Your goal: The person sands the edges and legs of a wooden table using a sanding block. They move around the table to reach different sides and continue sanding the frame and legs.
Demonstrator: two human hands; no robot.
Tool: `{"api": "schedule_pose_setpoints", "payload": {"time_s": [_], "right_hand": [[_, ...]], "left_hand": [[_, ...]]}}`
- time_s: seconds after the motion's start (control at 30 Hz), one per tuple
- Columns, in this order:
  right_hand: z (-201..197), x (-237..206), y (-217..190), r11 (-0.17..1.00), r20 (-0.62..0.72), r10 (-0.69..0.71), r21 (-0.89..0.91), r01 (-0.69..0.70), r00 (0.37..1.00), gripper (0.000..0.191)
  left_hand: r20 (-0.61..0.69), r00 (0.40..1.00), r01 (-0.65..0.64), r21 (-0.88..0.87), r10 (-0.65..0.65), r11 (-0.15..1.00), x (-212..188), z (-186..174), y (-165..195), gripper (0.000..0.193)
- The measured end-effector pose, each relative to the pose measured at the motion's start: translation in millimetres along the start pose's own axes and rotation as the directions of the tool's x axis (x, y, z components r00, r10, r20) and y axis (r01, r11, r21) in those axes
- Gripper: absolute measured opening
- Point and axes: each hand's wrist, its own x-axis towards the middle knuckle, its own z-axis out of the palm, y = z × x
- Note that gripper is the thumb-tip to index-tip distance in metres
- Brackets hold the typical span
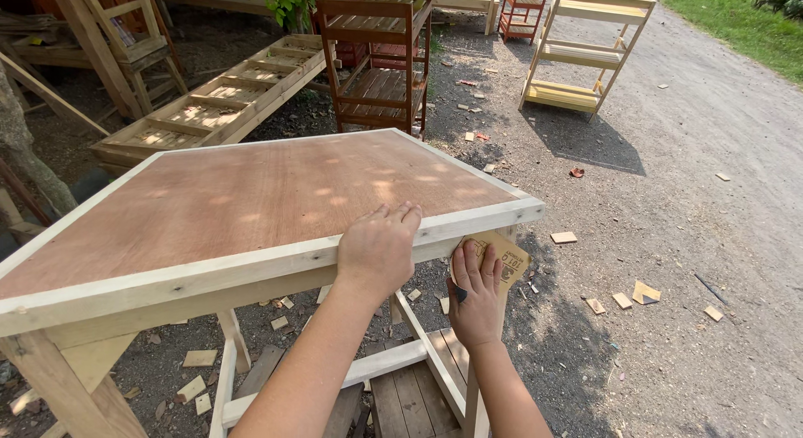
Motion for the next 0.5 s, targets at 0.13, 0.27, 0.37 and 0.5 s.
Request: {"api": "schedule_pose_setpoints", "payload": {"time_s": [0.13,0.27,0.37,0.5], "right_hand": [[-4.5,-0.4,4.9,0.992,-0.019,-0.088,-0.09,0.086,0.996,0.066],[-4.1,-2.9,4.3,0.989,0.042,-0.12,-0.082,0.123,0.992,0.069],[-3.3,-0.9,3.5,0.981,0.128,-0.129,-0.126,0.145,0.983,0.076],[-7.3,2.9,3.4,0.96,0.141,-0.143,-0.223,0.172,0.98,0.08]], "left_hand": [[0.012,1.0,0.006,0.015,-0.006,1.0,1.0,0.9,0.9,0.051],[0.053,0.998,0.019,0.021,-0.02,1.0,2.6,0.9,1.1,0.049],[0.062,0.998,0.028,0.02,-0.029,0.999,2.5,0.0,0.5,0.052],[0.055,0.998,0.021,0.028,-0.023,0.999,1.5,-1.2,0.8,0.049]]}}
